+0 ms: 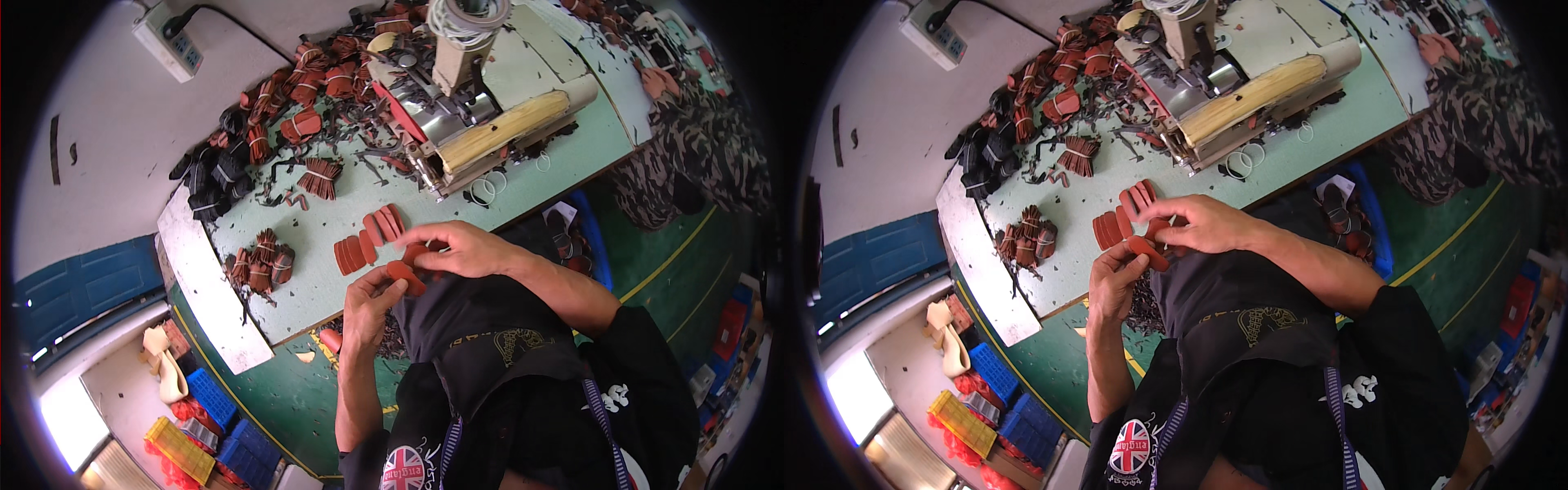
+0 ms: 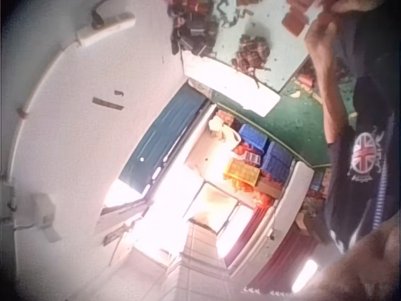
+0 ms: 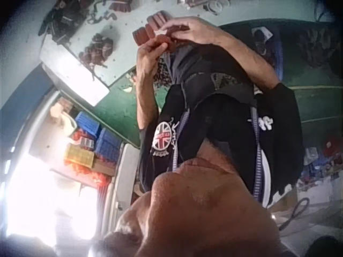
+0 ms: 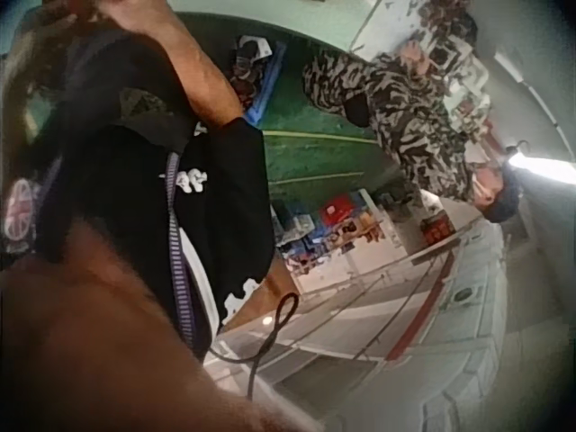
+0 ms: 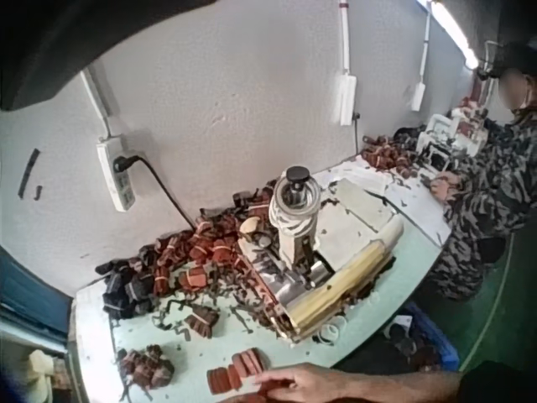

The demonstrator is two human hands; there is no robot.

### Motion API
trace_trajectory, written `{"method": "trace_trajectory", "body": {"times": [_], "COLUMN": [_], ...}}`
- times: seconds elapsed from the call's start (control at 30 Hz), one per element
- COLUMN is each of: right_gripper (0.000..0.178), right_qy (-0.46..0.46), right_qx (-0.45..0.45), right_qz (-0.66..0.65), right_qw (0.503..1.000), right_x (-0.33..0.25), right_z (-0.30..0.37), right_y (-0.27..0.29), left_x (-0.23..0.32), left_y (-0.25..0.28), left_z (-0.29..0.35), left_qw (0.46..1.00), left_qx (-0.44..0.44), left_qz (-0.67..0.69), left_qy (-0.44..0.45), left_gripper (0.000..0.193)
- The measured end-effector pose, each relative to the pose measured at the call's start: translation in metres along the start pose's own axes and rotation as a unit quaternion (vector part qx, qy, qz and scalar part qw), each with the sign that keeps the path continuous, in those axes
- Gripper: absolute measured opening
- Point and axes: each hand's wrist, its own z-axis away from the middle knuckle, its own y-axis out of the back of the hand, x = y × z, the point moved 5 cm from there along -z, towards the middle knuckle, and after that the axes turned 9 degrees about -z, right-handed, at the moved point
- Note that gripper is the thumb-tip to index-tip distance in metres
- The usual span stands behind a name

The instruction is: The person stitches together various leather and synthetic shoe components using a specialized post-bed sewing machine.

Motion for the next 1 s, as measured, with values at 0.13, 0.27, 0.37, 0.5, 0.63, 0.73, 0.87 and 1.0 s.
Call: {"method": "trace_trajectory", "body": {"times": [0.13, 0.27, 0.37, 0.5, 0.63, 0.73, 0.87, 1.0], "right_gripper": [0.024, 0.021, 0.022, 0.021, 0.022, 0.021, 0.019, 0.025], "right_qy": [0.072, 0.134, 0.236, 0.265, 0.26, 0.218, 0.128, 0.03], "right_qx": [0.027, 0.165, 0.201, 0.204, 0.192, 0.159, 0.066, 0.013], "right_qz": [0.094, 0.079, 0.149, 0.167, 0.221, 0.265, 0.227, -0.038], "right_qw": [0.993, 0.974, 0.939, 0.928, 0.92, 0.926, 0.963, 0.999], "right_x": [0.001, -0.009, -0.017, -0.016, -0.022, -0.022, -0.016, -0.002], "right_z": [-0.001, 0.01, 0.019, 0.03, 0.041, 0.045, 0.059, 0.055], "right_y": [0.008, 0.023, 0.013, 0.014, 0.016, 0.03, 0.042, 0.04], "left_x": [0.002, 0.001, -0.009, -0.015, -0.019, -0.02, 0.013, 0.016], "left_y": [-0.008, -0.006, -0.036, -0.058, -0.074, -0.071, -0.046, -0.062], "left_z": [-0.006, -0.008, -0.019, -0.035, -0.035, -0.029, -0.009, -0.009], "left_qw": [0.997, 0.964, 0.935, 0.92, 0.934, 0.957, 0.93, 0.913], "left_qx": [0.026, -0.004, 0.005, 0.029, 0.051, 0.052, 0.114, -0.06], "left_qz": [0.069, 0.263, 0.356, 0.39, 0.353, 0.284, -0.316, -0.384], "left_qy": [-0.02, -0.039, -0.01, -0.006, -0.005, 0.023, -0.149, -0.127], "left_gripper": [0.022, 0.023, 0.019, 0.022, 0.03, 0.031, 0.048, 0.042]}}
